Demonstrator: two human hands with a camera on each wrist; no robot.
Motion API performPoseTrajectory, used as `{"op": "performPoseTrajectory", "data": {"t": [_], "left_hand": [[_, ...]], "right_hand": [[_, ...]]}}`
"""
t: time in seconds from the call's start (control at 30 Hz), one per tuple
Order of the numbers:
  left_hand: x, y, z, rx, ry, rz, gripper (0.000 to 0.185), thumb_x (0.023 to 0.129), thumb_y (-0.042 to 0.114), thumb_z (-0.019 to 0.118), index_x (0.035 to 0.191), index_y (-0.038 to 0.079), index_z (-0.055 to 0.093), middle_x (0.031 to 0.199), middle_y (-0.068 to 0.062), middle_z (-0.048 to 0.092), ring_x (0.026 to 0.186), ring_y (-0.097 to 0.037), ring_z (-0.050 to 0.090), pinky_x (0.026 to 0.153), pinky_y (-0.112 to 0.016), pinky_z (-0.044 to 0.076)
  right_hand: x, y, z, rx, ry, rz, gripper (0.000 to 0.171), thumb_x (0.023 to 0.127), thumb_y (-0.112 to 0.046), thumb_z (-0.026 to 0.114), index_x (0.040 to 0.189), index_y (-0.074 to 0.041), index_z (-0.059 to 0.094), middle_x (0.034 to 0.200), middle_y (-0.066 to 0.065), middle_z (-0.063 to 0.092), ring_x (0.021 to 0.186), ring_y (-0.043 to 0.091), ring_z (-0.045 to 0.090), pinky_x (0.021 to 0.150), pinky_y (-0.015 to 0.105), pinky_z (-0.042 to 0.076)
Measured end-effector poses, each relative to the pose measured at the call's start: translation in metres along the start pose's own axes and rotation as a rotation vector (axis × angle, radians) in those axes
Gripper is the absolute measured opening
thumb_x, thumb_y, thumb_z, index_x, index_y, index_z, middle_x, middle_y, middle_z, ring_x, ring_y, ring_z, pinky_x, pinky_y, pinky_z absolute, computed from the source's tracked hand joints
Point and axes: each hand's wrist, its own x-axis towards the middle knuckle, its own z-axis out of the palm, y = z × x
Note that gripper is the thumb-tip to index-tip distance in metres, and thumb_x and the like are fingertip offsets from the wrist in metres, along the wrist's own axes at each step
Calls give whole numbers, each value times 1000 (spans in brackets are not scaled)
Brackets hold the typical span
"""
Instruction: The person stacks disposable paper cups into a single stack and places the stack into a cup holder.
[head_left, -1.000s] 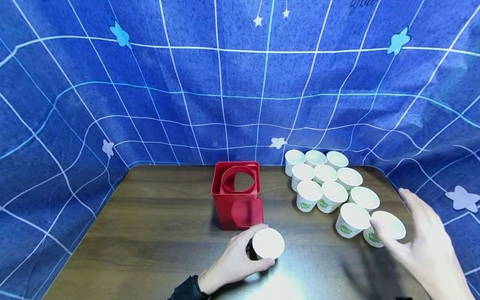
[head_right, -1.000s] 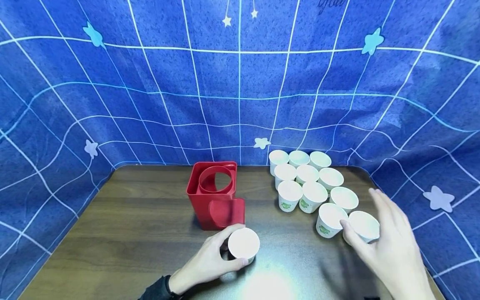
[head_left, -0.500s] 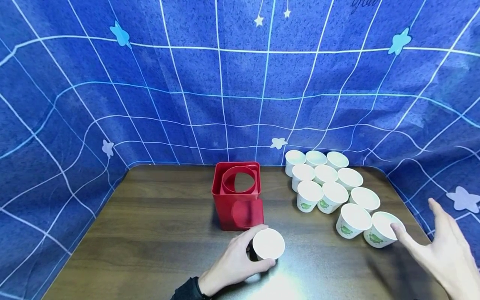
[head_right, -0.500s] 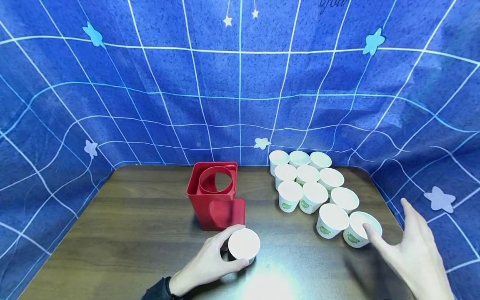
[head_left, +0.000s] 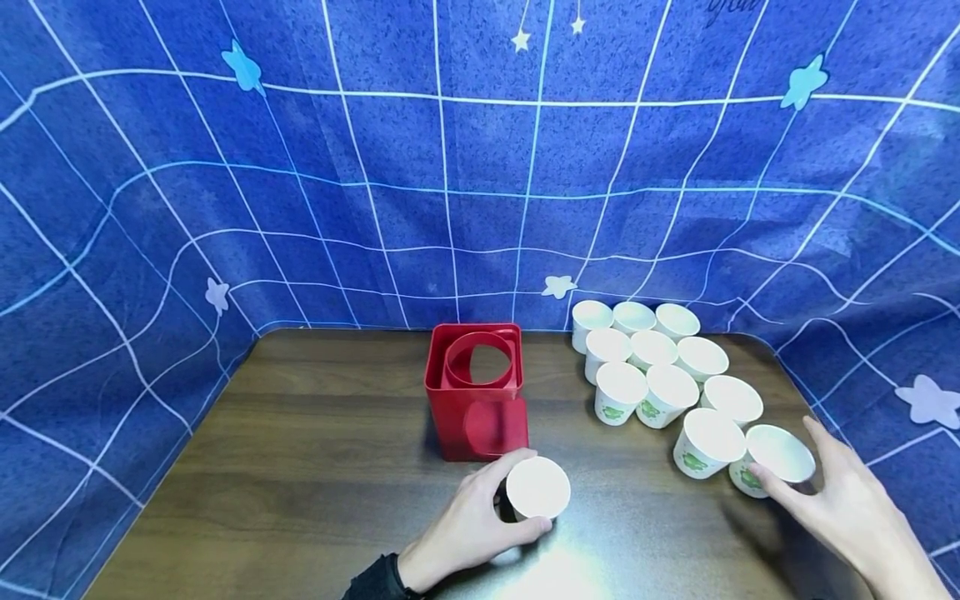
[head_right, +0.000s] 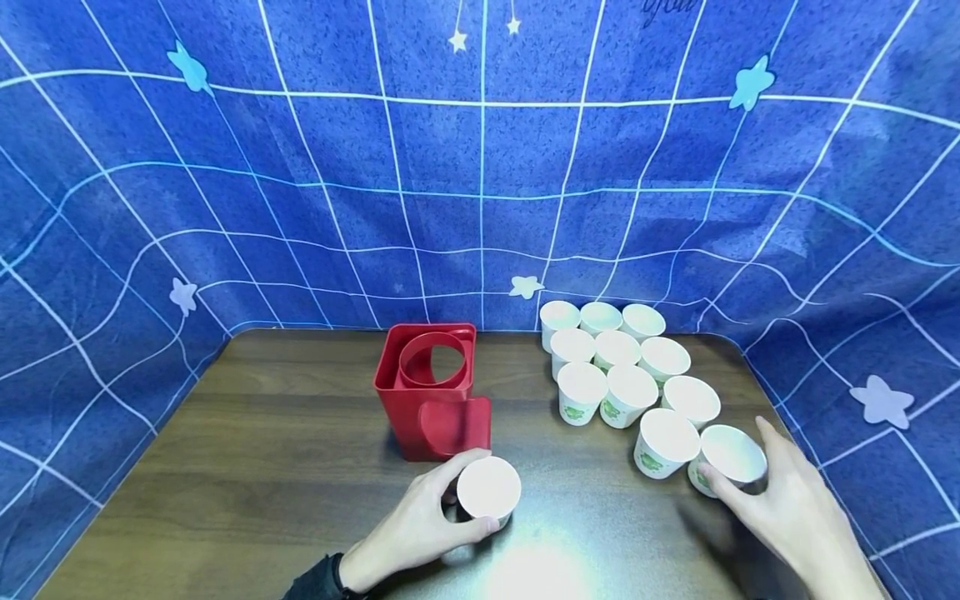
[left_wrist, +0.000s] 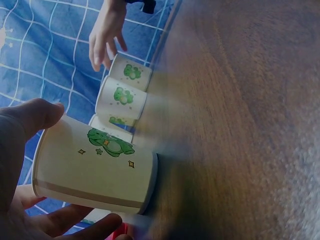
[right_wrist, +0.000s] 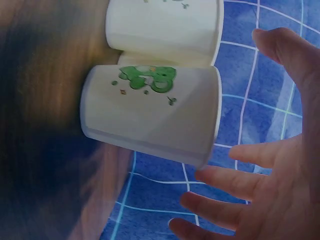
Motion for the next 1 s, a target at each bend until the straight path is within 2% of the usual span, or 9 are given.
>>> {"op": "performPoseTrajectory", "data": {"t": [0.07, 0.23, 0.6, 0.73, 0.9, 1.0], "left_hand": [[0, 0, 0, 0, 0, 0, 75, 82, 51, 83, 146, 26, 54, 132, 9, 64, 116, -10, 60, 97, -37, 53], [0, 0, 0, -6, -4, 2, 75, 82, 51, 83, 146, 25, 54, 131, 9, 64, 114, -9, 60, 96, -35, 53], [1, 0, 1, -28, -10, -19, 75, 82, 53, 83, 146, 27, 54, 130, 9, 64, 111, -9, 59, 92, -33, 54], [1, 0, 1, -44, -8, -21, 75, 82, 51, 84, 146, 26, 54, 129, 8, 64, 109, -8, 58, 89, -31, 54], [0, 0, 1, -47, -5, -19, 73, 82, 50, 84, 145, 29, 54, 128, 9, 64, 107, -7, 59, 88, -31, 54], [0, 0, 1, -48, -2, -17, 72, 82, 50, 84, 144, 32, 53, 127, 10, 65, 107, -7, 59, 88, -31, 54]], "right_hand": [[1, 0, 2, -18, 3, 0, 92, 86, -41, 80, 147, 14, 38, 137, 45, 47, 119, 64, 47, 91, 73, 35], [1, 0, 4, -50, 5, 4, 82, 87, -42, 78, 140, 13, 46, 140, 42, 47, 118, 64, 48, 88, 72, 38], [-5, 5, 10, -54, 92, -31, 65, 87, -29, 75, 127, 17, 55, 120, 44, 56, 107, 61, 54, 83, 68, 41], [-6, 6, 9, -57, 85, -33, 64, 85, -29, 76, 125, 16, 56, 116, 42, 58, 103, 59, 55, 80, 68, 41], [-5, 5, 6, -59, 80, -35, 58, 81, -30, 80, 118, 10, 60, 101, 37, 62, 91, 54, 60, 69, 67, 42], [-5, 3, 3, -75, 77, -4, 63, 81, -33, 81, 121, 11, 59, 104, 38, 61, 92, 55, 59, 69, 68, 43]]}}
